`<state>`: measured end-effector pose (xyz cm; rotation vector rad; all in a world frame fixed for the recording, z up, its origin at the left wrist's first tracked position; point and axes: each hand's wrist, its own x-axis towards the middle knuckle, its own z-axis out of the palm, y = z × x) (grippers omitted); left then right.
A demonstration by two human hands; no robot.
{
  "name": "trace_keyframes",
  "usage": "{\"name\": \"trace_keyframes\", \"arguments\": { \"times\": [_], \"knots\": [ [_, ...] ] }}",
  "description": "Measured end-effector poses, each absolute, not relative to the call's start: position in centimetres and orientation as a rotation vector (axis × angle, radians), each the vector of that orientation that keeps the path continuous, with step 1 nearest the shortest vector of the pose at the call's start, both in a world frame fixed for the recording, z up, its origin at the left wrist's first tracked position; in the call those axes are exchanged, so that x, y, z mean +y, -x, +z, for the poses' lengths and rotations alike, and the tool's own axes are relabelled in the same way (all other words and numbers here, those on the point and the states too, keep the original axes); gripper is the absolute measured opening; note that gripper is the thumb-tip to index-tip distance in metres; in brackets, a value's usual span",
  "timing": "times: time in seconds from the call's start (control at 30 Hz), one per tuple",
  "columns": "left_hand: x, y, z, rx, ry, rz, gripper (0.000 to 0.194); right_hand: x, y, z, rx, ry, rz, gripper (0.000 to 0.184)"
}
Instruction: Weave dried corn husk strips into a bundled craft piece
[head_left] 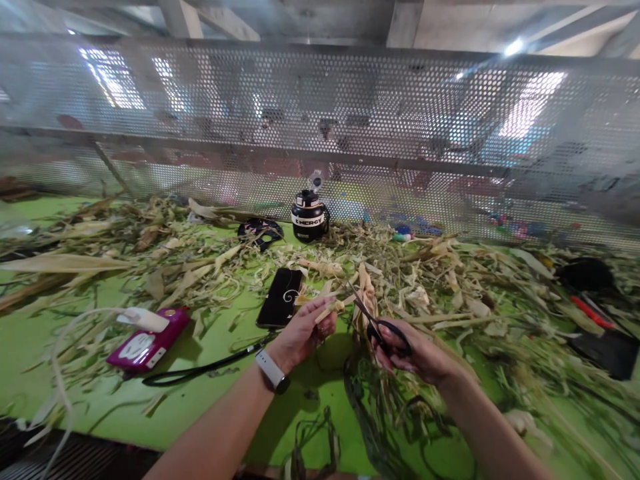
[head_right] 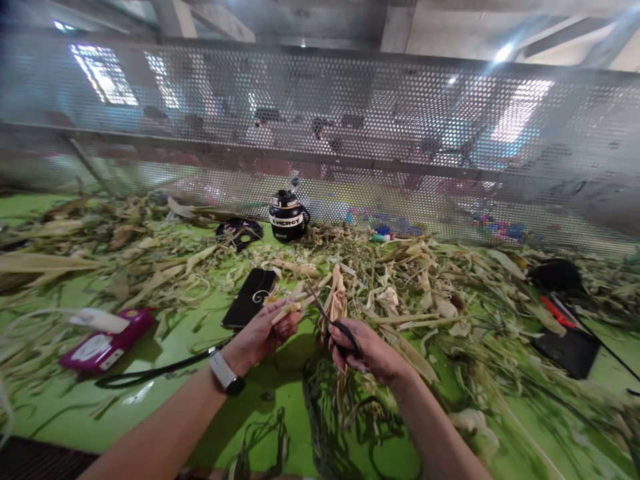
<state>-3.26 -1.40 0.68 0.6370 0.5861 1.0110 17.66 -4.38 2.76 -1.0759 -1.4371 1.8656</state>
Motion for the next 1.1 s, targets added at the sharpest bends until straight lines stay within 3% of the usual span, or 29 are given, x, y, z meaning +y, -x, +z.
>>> {"name": "trace_keyframes", "arguments": {
  "times": [0.43, 0.9, 1.03, 1.1],
  "knots": [
    [-1.2, 3.2, 0.2, 0.598, -0.539, 1.067, 0.03, -4.0, -17.0, 2.7, -1.415, 1.209, 1.708, 0.049],
    [-0.8, 3.4, -0.3, 0.656, -0.558, 1.1, 0.023, -1.8, -20.7, 2.5, -1.317, 1.505, 1.056, 0.035],
    [-0.8, 3.2, -0.2, 0.696, -0.555, 1.119, 0.023, -1.4, -24.9, 4.2, -1.061, 2.013, 0.679, 0.038],
    [-0.8, 3.2, -0.2, 0.722, -0.552, 1.118, 0.023, -1.9, -26.0, 5.2, -0.969, 1.803, 0.613, 0.039]
  ]
}}
